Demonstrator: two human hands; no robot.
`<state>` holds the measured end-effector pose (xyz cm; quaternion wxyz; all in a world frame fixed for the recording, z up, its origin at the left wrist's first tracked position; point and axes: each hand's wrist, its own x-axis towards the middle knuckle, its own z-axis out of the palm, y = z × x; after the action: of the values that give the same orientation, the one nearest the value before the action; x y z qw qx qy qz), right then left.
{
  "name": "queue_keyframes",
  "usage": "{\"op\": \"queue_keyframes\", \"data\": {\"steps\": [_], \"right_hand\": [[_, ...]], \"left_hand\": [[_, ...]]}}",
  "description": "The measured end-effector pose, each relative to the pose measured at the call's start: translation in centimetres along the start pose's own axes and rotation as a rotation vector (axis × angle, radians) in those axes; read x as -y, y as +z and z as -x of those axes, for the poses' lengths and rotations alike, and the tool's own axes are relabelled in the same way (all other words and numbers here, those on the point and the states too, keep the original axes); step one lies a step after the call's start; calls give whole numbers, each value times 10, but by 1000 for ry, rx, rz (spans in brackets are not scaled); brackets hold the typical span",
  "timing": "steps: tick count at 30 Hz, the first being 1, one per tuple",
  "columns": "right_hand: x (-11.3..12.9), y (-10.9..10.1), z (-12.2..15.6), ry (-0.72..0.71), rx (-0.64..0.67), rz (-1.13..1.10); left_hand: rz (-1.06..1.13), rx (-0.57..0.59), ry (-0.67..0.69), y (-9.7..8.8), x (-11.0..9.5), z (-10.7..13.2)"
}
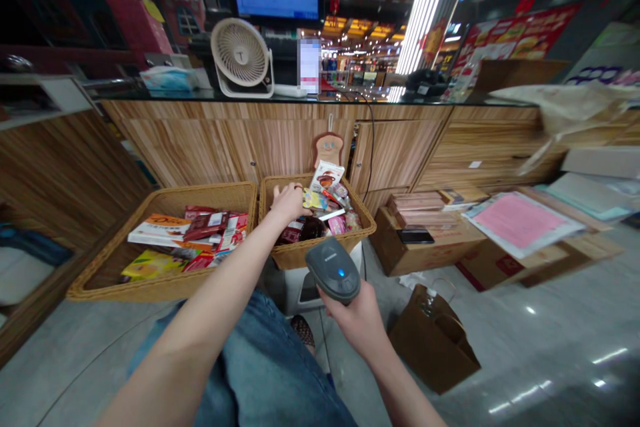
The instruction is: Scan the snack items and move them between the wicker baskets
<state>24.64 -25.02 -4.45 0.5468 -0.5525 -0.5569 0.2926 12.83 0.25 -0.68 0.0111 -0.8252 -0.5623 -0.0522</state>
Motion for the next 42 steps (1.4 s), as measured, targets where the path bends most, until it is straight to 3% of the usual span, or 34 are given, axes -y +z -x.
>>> {"op": "queue_keyframes", "data": {"steps": [7,9,13,16,21,33,36,42], "right_hand": [[-5,-4,1,25,-10,29],[-5,-5,0,18,-10,20],[-4,-5,-1,0,-25,20],[-2,-5,-3,-10,-20,34],[0,-2,-8,-13,-35,47],[-3,2,-9,-10,-83,63],[-2,3,-8,-7,-68,72],[0,3,-7,-23,-44,83]], "left_hand": [[-72,-41,-89,-6,0,16],[-94,-138,-49,-10,5,29],[-23,-440,52,-13,21,66],[47,-547,58,-10,35,92],[83,-542,101,1,50,114],[99,-497,93,5,50,115],[133,-543,10,5,50,117],[282,-745,-461,1,57,121]]}}
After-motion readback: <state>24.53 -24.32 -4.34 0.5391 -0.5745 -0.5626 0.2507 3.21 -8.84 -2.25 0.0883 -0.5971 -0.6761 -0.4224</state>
